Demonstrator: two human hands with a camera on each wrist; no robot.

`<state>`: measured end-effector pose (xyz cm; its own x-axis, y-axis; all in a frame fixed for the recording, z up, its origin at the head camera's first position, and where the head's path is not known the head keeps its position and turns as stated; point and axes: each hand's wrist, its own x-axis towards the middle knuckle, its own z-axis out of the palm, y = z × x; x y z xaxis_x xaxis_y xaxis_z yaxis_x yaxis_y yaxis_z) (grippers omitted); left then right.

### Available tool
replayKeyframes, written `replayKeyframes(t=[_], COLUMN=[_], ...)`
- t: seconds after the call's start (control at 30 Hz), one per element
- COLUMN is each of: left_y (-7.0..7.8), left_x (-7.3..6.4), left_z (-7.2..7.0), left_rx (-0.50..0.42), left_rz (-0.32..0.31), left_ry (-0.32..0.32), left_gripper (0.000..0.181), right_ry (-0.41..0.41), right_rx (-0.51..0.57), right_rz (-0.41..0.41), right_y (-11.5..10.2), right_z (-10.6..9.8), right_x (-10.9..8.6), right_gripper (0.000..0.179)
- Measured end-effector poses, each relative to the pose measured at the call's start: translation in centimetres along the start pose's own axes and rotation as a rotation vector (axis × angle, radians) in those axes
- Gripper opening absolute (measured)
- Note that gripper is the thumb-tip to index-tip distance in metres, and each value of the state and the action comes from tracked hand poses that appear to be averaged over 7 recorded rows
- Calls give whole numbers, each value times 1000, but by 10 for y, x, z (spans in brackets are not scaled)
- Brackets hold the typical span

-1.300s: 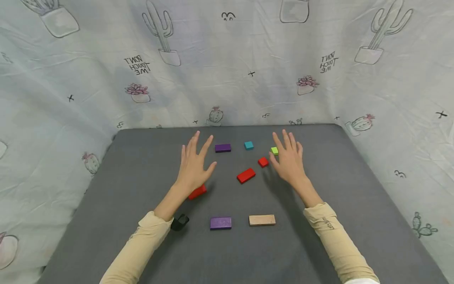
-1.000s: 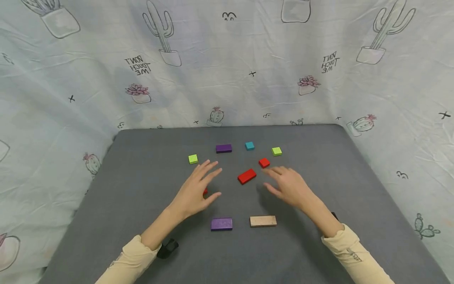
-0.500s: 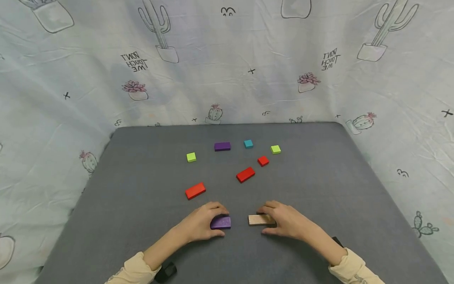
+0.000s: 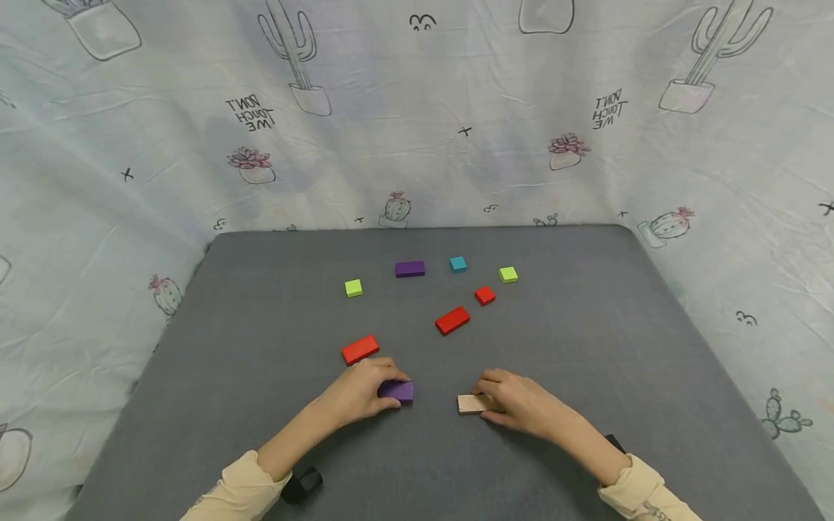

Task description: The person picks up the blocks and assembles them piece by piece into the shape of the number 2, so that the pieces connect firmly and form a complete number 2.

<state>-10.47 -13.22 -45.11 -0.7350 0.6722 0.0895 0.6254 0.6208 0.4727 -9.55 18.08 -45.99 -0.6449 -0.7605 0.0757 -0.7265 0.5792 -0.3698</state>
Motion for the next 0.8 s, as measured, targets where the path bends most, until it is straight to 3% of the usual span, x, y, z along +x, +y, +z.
replayKeyframes(t=[0.2, 0.43, 0.8], left_y=[-11, -16, -22], left_x=[-2, -8, -6], left_z=[-8, -7, -6], left_rx=[-2, 9, -21], left_rz=[-4, -31, -20], left_ry=[8, -32, -44], left_gripper=[35, 37, 36], right_ry=[4, 7, 2], right_rx=[2, -9, -6], right_rz=[-10, -23, -19], right_y=[0, 0, 0], right_z=[-2, 1, 1], right_x=[1, -2, 0], right_gripper=[24, 25, 24])
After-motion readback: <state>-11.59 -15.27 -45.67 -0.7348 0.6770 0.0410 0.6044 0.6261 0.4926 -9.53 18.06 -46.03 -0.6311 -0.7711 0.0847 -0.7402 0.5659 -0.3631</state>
